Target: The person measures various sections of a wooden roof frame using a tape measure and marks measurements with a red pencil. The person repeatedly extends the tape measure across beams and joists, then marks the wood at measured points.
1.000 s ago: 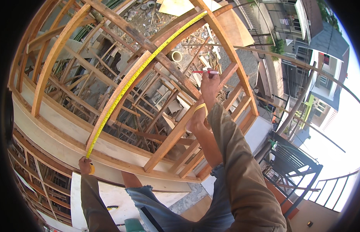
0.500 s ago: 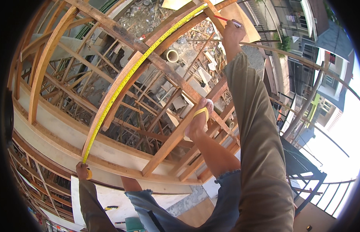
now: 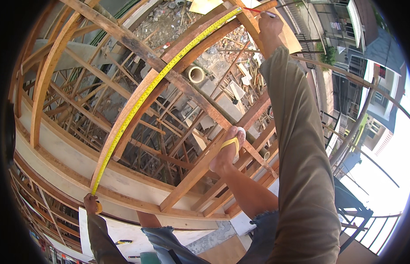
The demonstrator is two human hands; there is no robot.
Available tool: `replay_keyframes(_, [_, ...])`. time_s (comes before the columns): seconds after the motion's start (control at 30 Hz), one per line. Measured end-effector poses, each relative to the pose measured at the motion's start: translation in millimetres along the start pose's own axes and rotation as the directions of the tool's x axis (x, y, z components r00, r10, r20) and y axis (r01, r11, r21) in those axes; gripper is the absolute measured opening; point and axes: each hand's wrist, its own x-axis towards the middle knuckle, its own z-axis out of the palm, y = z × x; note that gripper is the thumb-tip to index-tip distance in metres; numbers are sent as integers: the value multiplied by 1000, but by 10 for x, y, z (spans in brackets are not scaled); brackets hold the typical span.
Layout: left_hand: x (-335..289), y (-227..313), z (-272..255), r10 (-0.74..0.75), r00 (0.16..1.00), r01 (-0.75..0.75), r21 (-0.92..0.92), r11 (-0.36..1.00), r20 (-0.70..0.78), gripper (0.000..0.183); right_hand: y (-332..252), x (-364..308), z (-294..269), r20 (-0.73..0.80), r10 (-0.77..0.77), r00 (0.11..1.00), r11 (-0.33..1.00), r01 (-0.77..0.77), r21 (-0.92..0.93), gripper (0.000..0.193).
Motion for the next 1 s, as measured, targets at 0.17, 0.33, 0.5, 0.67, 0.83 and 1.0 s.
replay_keyframes(0.17, [43,-134,5,-87,996,87,23,996,-11,20,-54,15,52,76,37,996,998,-41,51,30])
replay_keyframes(0.33, [42,-145,6,-56,998,56,26,998,1,20,-147,9,99,92,129,987,991,-126,-36,28])
replay_keyframes(0.5, [67,-133,-13,-150,989,150,4,989,11,19,-228,7,123,75,105,992,986,-93,-140,23])
replay_keyframes(0.67, [58,-139,12,-119,993,120,44,992,-17,18,-423,-118,-41,50,0,999,835,27,-550,39])
replay_keyframes(0.83, [21,6,44,-118,993,119,4,993,-15,17,-402,-548,-328,10,-113,994,771,94,-630,34])
replay_keyframes(1.0, [-31,172,44,-95,994,95,3,995,-44,17,-56,-1528,-889,153,-23,988,832,104,-544,35])
